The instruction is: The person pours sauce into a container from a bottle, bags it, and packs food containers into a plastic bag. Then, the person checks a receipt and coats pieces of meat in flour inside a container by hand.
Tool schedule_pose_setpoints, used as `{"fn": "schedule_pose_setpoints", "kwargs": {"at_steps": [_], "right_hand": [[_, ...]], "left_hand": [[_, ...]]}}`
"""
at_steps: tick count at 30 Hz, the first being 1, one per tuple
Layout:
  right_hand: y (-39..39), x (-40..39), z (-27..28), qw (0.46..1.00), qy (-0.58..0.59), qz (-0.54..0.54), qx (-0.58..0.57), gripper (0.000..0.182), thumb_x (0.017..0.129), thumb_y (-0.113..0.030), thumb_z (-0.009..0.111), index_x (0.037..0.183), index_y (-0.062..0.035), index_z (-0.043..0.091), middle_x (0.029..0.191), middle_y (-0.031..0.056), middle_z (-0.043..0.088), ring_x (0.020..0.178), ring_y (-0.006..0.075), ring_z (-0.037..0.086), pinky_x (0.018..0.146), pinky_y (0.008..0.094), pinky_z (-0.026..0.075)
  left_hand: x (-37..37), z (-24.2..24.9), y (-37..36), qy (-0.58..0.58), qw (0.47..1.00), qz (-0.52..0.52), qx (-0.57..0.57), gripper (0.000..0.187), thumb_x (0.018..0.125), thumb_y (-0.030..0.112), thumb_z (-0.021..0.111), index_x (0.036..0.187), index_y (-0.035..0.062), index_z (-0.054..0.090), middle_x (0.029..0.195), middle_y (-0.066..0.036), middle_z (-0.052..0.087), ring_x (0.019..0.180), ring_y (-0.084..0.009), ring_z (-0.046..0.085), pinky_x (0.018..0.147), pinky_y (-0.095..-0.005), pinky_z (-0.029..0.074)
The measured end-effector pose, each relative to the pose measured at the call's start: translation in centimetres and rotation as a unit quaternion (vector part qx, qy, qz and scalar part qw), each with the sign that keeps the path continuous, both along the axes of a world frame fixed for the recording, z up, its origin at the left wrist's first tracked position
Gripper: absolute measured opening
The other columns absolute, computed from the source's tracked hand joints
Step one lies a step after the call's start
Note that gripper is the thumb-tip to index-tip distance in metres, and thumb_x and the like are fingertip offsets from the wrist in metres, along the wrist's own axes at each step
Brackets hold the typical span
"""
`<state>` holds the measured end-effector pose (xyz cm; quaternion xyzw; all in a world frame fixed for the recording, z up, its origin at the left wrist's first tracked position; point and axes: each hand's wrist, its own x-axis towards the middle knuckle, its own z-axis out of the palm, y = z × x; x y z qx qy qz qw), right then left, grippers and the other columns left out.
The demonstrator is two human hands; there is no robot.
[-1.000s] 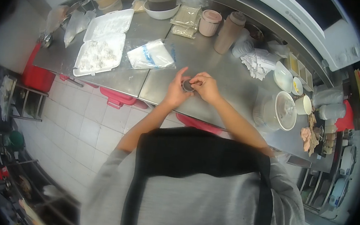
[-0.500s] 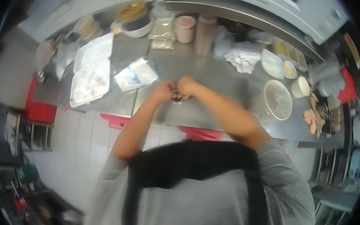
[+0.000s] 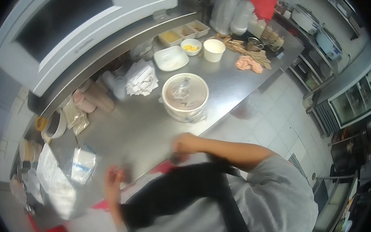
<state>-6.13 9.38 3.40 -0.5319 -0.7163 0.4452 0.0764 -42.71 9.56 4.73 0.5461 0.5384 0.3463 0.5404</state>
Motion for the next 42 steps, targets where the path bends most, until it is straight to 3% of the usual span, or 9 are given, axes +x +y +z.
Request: {"fn": "schedule_pose_setpoints", "kwargs": {"at_steps": [9, 15, 18, 23, 26, 29, 33, 37, 42], "right_hand": [[-0.5, 22.5, 0.2, 0.867, 0.125, -0.482, -0.007, 0.006, 0.070, -0.005, 0.070, 0.074, -0.0023, 0.067, 0.063, 0.0097, 0.065, 0.053, 0.0154, 0.064, 0.046, 0.0296, 0.050], [4.9, 31.1, 0.9, 0.922, 0.076, -0.369, 0.090, 0.012, 0.075, -0.015, 0.067, 0.079, -0.0032, 0.067, 0.071, 0.0132, 0.067, 0.057, 0.0210, 0.065, 0.059, 0.0339, 0.052], [11.2, 41.6, 4.5, 0.747, 0.002, -0.434, 0.503, 0.011, 0.076, -0.008, 0.060, 0.083, -0.0047, 0.068, 0.079, 0.0196, 0.065, 0.072, 0.0331, 0.063, 0.068, 0.0415, 0.050], [19.9, 55.9, 14.7, 0.556, -0.099, -0.493, 0.662, 0.021, 0.075, -0.013, 0.067, 0.095, -0.0092, 0.066, 0.081, 0.0141, 0.061, 0.083, 0.0338, 0.062, 0.073, 0.0408, 0.049], [22.2, 61.0, 16.7, 0.637, -0.160, -0.451, 0.605, 0.020, 0.076, -0.016, 0.066, 0.095, -0.0081, 0.066, 0.086, 0.0134, 0.065, 0.083, 0.0324, 0.063, 0.074, 0.0408, 0.049], [22.5, 62.9, 18.9, 0.620, 0.089, -0.487, 0.609, 0.017, 0.077, -0.017, 0.064, 0.091, -0.0070, 0.067, 0.090, 0.0150, 0.066, 0.083, 0.0325, 0.064, 0.075, 0.0405, 0.049], [20.9, 61.0, 18.8, 0.710, -0.089, -0.454, 0.531, 0.018, 0.076, -0.019, 0.066, 0.086, -0.0037, 0.067, 0.087, 0.0154, 0.067, 0.081, 0.0308, 0.065, 0.073, 0.0390, 0.049], [21.6, 60.2, 18.5, 0.574, 0.245, -0.491, 0.608, 0.016, 0.079, -0.018, 0.067, 0.081, -0.0023, 0.065, 0.083, 0.0110, 0.064, 0.074, 0.0222, 0.064, 0.068, 0.0320, 0.048], [20.1, 57.3, 19.1, 0.622, 0.471, -0.321, 0.538, 0.012, 0.091, -0.009, 0.056, 0.093, 0.0027, 0.056, 0.092, 0.0051, 0.060, 0.084, 0.0122, 0.059, 0.078, 0.0260, 0.050]], "left_hand": [[8.2, 6.2, 1.0, 0.048, 0.988, 0.033, 0.142, 0.033, 0.088, 0.011, 0.059, 0.118, 0.0017, 0.049, 0.098, -0.007, 0.058, 0.084, -0.0122, 0.054, 0.076, -0.0260, 0.045], [13.8, 8.0, 0.8, 0.095, 0.968, 0.105, 0.205, 0.034, 0.090, 0.011, 0.057, 0.121, 0.0021, 0.048, 0.099, -0.006, 0.056, 0.087, -0.0115, 0.053, 0.078, -0.0255, 0.043], [16.8, 9.8, -0.4, 0.113, 0.948, 0.167, 0.244, 0.035, 0.091, 0.011, 0.055, 0.124, 0.0020, 0.047, 0.102, -0.006, 0.056, 0.091, -0.0117, 0.052, 0.081, -0.0249, 0.042], [24.5, 14.0, -2.4, 0.136, 0.914, 0.235, 0.300, 0.037, 0.092, 0.010, 0.053, 0.128, 0.0009, 0.045, 0.106, -0.007, 0.054, 0.096, -0.0129, 0.051, 0.088, -0.0256, 0.040], [27.9, 15.0, -3.4, 0.162, 0.911, 0.214, 0.314, 0.037, 0.093, 0.008, 0.051, 0.129, 0.0003, 0.044, 0.107, -0.008, 0.054, 0.099, -0.0140, 0.051, 0.091, -0.0272, 0.040], [29.9, 15.7, -4.0, 0.173, 0.905, 0.218, 0.321, 0.037, 0.093, 0.007, 0.050, 0.129, -0.0001, 0.044, 0.108, -0.009, 0.055, 0.102, -0.0149, 0.051, 0.093, -0.0278, 0.040], [33.0, 16.9, -3.8, 0.163, 0.900, 0.210, 0.346, 0.037, 0.093, 0.007, 0.050, 0.128, -0.0009, 0.044, 0.110, -0.010, 0.055, 0.105, -0.0169, 0.051, 0.094, -0.0291, 0.039], [36.4, 17.2, -3.1, 0.142, 0.899, 0.180, 0.375, 0.039, 0.091, 0.012, 0.053, 0.127, -0.0020, 0.044, 0.111, -0.012, 0.055, 0.103, -0.0183, 0.052, 0.093, -0.0292, 0.040], [42.0, 16.2, -0.9, -0.014, 0.940, 0.067, 0.333, 0.061, 0.085, 0.033, 0.064, 0.129, -0.0014, 0.040, 0.109, -0.015, 0.057, 0.102, -0.0207, 0.054, 0.088, -0.0341, 0.046]]}}
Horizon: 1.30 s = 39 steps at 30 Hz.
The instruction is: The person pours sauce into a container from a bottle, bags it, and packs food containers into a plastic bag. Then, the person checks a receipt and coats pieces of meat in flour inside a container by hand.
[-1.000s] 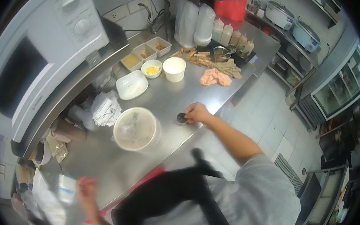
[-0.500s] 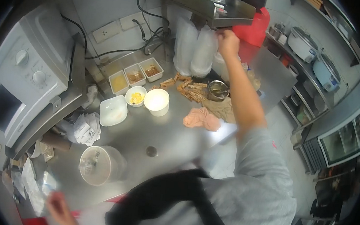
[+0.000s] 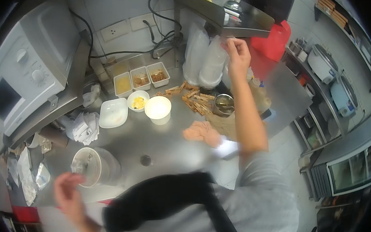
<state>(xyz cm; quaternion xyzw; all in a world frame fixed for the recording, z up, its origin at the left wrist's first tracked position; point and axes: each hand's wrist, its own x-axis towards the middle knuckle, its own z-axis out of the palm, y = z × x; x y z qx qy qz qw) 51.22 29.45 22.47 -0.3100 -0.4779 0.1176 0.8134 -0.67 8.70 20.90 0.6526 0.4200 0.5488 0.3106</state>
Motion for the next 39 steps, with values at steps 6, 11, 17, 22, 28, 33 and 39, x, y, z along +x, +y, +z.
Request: {"fn": "schedule_pose_setpoints", "kwargs": {"at_steps": [6, 11, 17, 22, 28, 33, 39], "right_hand": [[-11.0, -13.5, -4.2, 0.861, -0.411, 0.282, 0.104, 0.018, 0.078, -0.010, 0.065, 0.095, -0.0058, 0.061, 0.102, 0.0110, 0.061, 0.103, 0.0288, 0.056, 0.091, 0.0398, 0.044], [-15.5, -16.3, -9.4, 0.797, -0.534, 0.279, 0.046, 0.017, 0.078, -0.012, 0.066, 0.093, -0.0058, 0.060, 0.108, 0.0097, 0.059, 0.102, 0.0290, 0.056, 0.086, 0.0399, 0.045], [-14.5, -15.0, -7.5, 0.773, 0.109, 0.471, -0.411, 0.035, 0.085, -0.016, 0.065, 0.116, -0.0094, 0.050, 0.112, 0.0089, 0.058, 0.092, 0.0165, 0.059, 0.070, 0.0309, 0.049], [-16.1, -18.1, -7.8, 0.940, -0.287, 0.065, -0.172, 0.016, 0.072, 0.007, 0.063, 0.082, -0.0058, 0.063, 0.082, 0.0075, 0.059, 0.074, 0.0172, 0.059, 0.063, 0.0291, 0.048], [-19.3, -22.3, -9.6, 0.907, -0.421, -0.013, 0.017, 0.015, 0.066, 0.006, 0.069, 0.066, -0.0056, 0.060, 0.069, 0.0063, 0.052, 0.060, 0.0227, 0.054, 0.052, 0.0300, 0.043], [-20.7, -23.6, -12.4, 0.890, -0.438, -0.076, -0.107, 0.015, 0.073, 0.010, 0.057, 0.079, -0.0028, 0.061, 0.071, 0.0106, 0.053, 0.063, 0.0243, 0.055, 0.060, 0.0317, 0.045], [-23.9, -25.2, -13.7, 0.640, 0.183, 0.616, -0.420, 0.051, 0.077, 0.010, 0.044, 0.124, -0.0068, 0.047, 0.082, 0.0081, 0.059, 0.076, 0.0158, 0.058, 0.069, 0.0292, 0.048]], "left_hand": [[13.1, -0.9, 4.8, -0.320, 0.889, -0.251, -0.211, 0.099, 0.074, 0.052, 0.070, 0.146, 0.0171, 0.011, 0.126, -0.021, 0.049, 0.107, -0.0285, 0.057, 0.084, -0.0372, 0.049], [14.6, -6.2, 8.9, -0.252, 0.917, -0.212, -0.224, 0.087, 0.076, 0.002, 0.069, 0.144, 0.0149, 0.017, 0.121, -0.014, 0.050, 0.106, -0.0253, 0.056, 0.090, -0.0385, 0.046], [14.4, -8.1, 8.0, 0.058, 0.986, -0.153, -0.023, 0.082, 0.069, 0.004, 0.075, 0.137, 0.0104, 0.032, 0.116, -0.013, 0.051, 0.101, -0.0247, 0.057, 0.085, -0.0359, 0.048], [12.8, -3.3, 3.3, 0.174, 0.973, -0.011, 0.153, 0.084, 0.062, 0.015, 0.082, 0.134, 0.0101, 0.038, 0.121, -0.012, 0.044, 0.098, -0.0242, 0.055, 0.080, -0.0339, 0.048], [11.3, -5.5, 1.7, 0.135, 0.989, -0.004, 0.066, 0.050, 0.071, 0.004, 0.070, 0.116, 0.0056, 0.050, 0.106, -0.012, 0.050, 0.086, -0.0222, 0.056, 0.076, -0.0326, 0.046], [8.1, -10.5, 0.4, -0.209, 0.949, -0.142, -0.189, 0.028, 0.080, -0.002, 0.060, 0.105, 0.0059, 0.051, 0.096, -0.006, 0.054, 0.088, -0.0175, 0.056, 0.078, -0.0308, 0.045], [4.8, -13.1, -4.1, -0.114, 0.934, -0.151, -0.303, 0.026, 0.081, 0.001, 0.063, 0.099, 0.0083, 0.046, 0.083, -0.001, 0.056, 0.079, -0.0092, 0.054, 0.068, -0.0248, 0.043]]}}
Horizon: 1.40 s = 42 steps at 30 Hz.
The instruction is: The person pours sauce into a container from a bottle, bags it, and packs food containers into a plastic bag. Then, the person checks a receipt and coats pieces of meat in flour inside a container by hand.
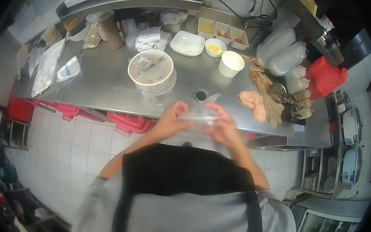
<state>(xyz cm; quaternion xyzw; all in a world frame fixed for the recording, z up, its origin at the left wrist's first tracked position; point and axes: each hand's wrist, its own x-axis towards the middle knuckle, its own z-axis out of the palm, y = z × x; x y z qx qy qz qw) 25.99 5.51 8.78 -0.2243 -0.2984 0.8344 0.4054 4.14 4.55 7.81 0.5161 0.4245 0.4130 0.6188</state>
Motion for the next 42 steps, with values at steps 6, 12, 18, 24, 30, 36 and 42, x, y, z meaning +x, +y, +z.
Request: {"fn": "schedule_pose_setpoints", "kwargs": {"at_steps": [6, 12, 18, 24, 30, 36, 42], "right_hand": [[-3.3, -2.1, -1.4, 0.824, -0.492, -0.112, 0.259, 0.067, 0.073, 0.011, 0.056, 0.133, -0.0094, 0.035, 0.079, 0.0039, 0.054, 0.066, 0.0125, 0.049, 0.065, 0.0268, 0.043], [-2.9, -2.1, -0.8, 0.971, -0.222, -0.058, 0.061, 0.077, 0.070, 0.016, 0.054, 0.138, -0.0118, 0.031, 0.084, 0.0065, 0.056, 0.076, 0.0147, 0.059, 0.067, 0.0268, 0.049], [1.1, 0.0, -1.7, 0.785, -0.577, -0.116, 0.194, 0.073, 0.065, 0.017, 0.056, 0.129, -0.0143, 0.039, 0.085, 0.0047, 0.051, 0.079, 0.0147, 0.058, 0.068, 0.0300, 0.048], [2.2, 2.8, -3.5, 0.624, -0.489, 0.002, 0.610, 0.038, 0.067, 0.009, 0.053, 0.094, -0.0153, 0.064, 0.094, 0.0077, 0.048, 0.081, 0.0265, 0.055, 0.064, 0.0371, 0.046], [8.5, 3.8, -4.4, 0.627, -0.521, 0.052, 0.576, 0.033, 0.072, -0.001, 0.060, 0.097, -0.0198, 0.071, 0.089, 0.0077, 0.046, 0.079, 0.0264, 0.052, 0.067, 0.0354, 0.046], [13.4, 3.2, -6.0, 0.676, -0.389, -0.021, 0.625, 0.025, 0.066, -0.011, 0.073, 0.091, -0.0163, 0.071, 0.094, 0.0063, 0.050, 0.083, 0.0260, 0.052, 0.071, 0.0365, 0.045], [15.4, 4.3, -8.1, 0.577, -0.424, -0.104, 0.690, 0.016, 0.064, -0.012, 0.075, 0.079, -0.0152, 0.070, 0.088, 0.0026, 0.052, 0.083, 0.0247, 0.051, 0.070, 0.0373, 0.045]], "left_hand": [[0.6, -4.1, -1.7, -0.205, 0.973, 0.099, -0.046, 0.035, 0.076, -0.001, 0.065, 0.105, 0.0077, 0.047, 0.068, 0.001, 0.050, 0.063, -0.0095, 0.051, 0.054, -0.0263, 0.040], [0.2, -2.6, -2.6, 0.316, 0.925, 0.193, 0.085, 0.051, 0.074, -0.011, 0.055, 0.119, 0.0095, 0.043, 0.080, -0.003, 0.053, 0.070, -0.0137, 0.054, 0.067, -0.0281, 0.045], [2.5, -3.7, -1.9, -0.308, 0.935, 0.034, -0.173, 0.045, 0.069, -0.012, 0.054, 0.109, 0.0086, 0.047, 0.088, -0.005, 0.056, 0.079, -0.0143, 0.054, 0.068, -0.0298, 0.044], [5.1, -5.4, 1.2, 0.401, 0.860, 0.311, 0.060, 0.051, 0.062, -0.014, 0.054, 0.106, 0.0096, 0.047, 0.091, -0.012, 0.051, 0.084, -0.0274, 0.054, 0.076, -0.0357, 0.045], [6.8, -3.3, 0.0, 0.456, 0.828, 0.203, 0.256, 0.039, 0.060, -0.013, 0.054, 0.093, 0.0073, 0.059, 0.101, -0.012, 0.051, 0.097, -0.0330, 0.052, 0.082, -0.0395, 0.045], [7.0, -4.7, -0.9, 0.524, 0.796, 0.242, 0.181, 0.043, 0.064, -0.003, 0.065, 0.106, 0.0053, 0.062, 0.116, -0.011, 0.054, 0.103, -0.0325, 0.052, 0.088, -0.0389, 0.046], [9.2, -3.9, -0.8, 0.508, 0.806, 0.277, 0.124, 0.057, 0.060, 0.003, 0.076, 0.114, 0.0071, 0.058, 0.115, -0.011, 0.054, 0.104, -0.0322, 0.053, 0.089, -0.0391, 0.046]]}}
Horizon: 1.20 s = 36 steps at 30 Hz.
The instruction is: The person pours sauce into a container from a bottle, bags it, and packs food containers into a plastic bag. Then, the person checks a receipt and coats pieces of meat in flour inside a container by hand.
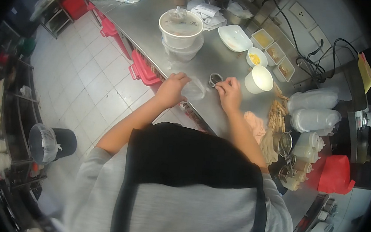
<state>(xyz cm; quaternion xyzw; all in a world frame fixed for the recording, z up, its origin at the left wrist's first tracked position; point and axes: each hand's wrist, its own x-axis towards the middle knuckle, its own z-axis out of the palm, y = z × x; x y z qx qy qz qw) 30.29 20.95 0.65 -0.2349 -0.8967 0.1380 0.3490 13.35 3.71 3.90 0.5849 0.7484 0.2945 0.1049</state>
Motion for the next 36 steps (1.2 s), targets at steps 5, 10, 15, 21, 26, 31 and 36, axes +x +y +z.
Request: {"fn": "schedule_pose_setpoints", "kwargs": {"at_steps": [5, 10, 15, 21, 26, 31, 36], "right_hand": [[-1.8, 1.9, 5.8, 0.999, -0.016, 0.047, 0.019, 0.015, 0.063, -0.012, 0.075, 0.076, -0.0155, 0.070, 0.084, 0.0018, 0.052, 0.081, 0.0239, 0.050, 0.068, 0.0362, 0.045], [-4.7, 2.9, 7.9, 0.995, -0.024, 0.098, 0.016, 0.016, 0.063, -0.012, 0.075, 0.077, -0.0161, 0.069, 0.083, 0.0010, 0.051, 0.080, 0.0230, 0.049, 0.067, 0.0353, 0.043], [-6.1, 3.0, 9.0, 0.994, -0.001, 0.092, 0.063, 0.017, 0.061, -0.010, 0.074, 0.077, -0.0146, 0.068, 0.082, 0.0003, 0.051, 0.078, 0.0223, 0.048, 0.068, 0.0348, 0.041], [-5.2, 2.8, 8.1, 0.986, -0.059, 0.132, 0.081, 0.011, 0.062, -0.011, 0.071, 0.072, -0.0123, 0.066, 0.081, 0.0012, 0.050, 0.080, 0.0228, 0.048, 0.069, 0.0355, 0.039], [-4.8, 2.4, 6.2, 0.977, -0.137, 0.136, 0.095, 0.003, 0.067, -0.011, 0.064, 0.069, -0.0113, 0.064, 0.082, 0.0021, 0.050, 0.084, 0.0230, 0.048, 0.070, 0.0358, 0.037], [-5.0, 1.7, 2.8, 0.967, -0.175, 0.140, 0.120, 0.003, 0.067, -0.011, 0.063, 0.070, -0.0109, 0.064, 0.086, 0.0028, 0.052, 0.089, 0.0234, 0.048, 0.071, 0.0364, 0.038], [-4.8, 2.0, 3.3, 0.997, 0.002, 0.035, -0.063, 0.025, 0.066, -0.004, 0.068, 0.088, -0.0094, 0.060, 0.087, 0.0051, 0.054, 0.091, 0.0248, 0.052, 0.075, 0.0371, 0.043]], "left_hand": [[0.8, -1.1, 1.2, -0.081, 0.997, 0.008, 0.018, 0.055, 0.062, 0.000, 0.072, 0.115, 0.0084, 0.057, 0.116, -0.012, 0.053, 0.106, -0.0319, 0.054, 0.089, -0.0389, 0.046], [2.6, -1.5, 2.3, -0.099, 0.994, 0.000, 0.052, 0.056, 0.062, 0.000, 0.070, 0.116, 0.0084, 0.056, 0.116, -0.012, 0.052, 0.107, -0.0322, 0.053, 0.090, -0.0389, 0.045], [4.3, -0.4, 2.6, -0.057, 0.997, 0.042, -0.036, 0.060, 0.061, 0.007, 0.073, 0.118, 0.0087, 0.055, 0.116, -0.013, 0.052, 0.105, -0.0353, 0.052, 0.091, -0.0412, 0.044], [4.1, -0.4, 3.6, -0.079, 0.996, 0.025, -0.046, 0.064, 0.062, 0.006, 0.069, 0.124, 0.0063, 0.052, 0.117, -0.015, 0.054, 0.108, -0.0344, 0.052, 0.093, -0.0394, 0.044], [3.8, -0.8, 2.7, -0.094, 0.994, 0.021, -0.046, 0.068, 0.063, 0.001, 0.066, 0.129, 0.0023, 0.048, 0.125, -0.016, 0.051, 0.116, -0.0308, 0.050, 0.096, -0.0348, 0.042], [4.0, -1.2, 2.5, -0.121, 0.992, 0.006, -0.024, 0.059, 0.064, 0.003, 0.068, 0.122, 0.0054, 0.055, 0.127, -0.016, 0.050, 0.114, -0.0317, 0.051, 0.096, -0.0357, 0.043], [4.6, -0.4, 1.9, -0.111, 0.993, 0.027, -0.042, 0.036, 0.069, 0.010, 0.072, 0.104, 0.0159, 0.066, 0.122, -0.016, 0.050, 0.107, -0.0318, 0.056, 0.090, -0.0384, 0.046]]}}
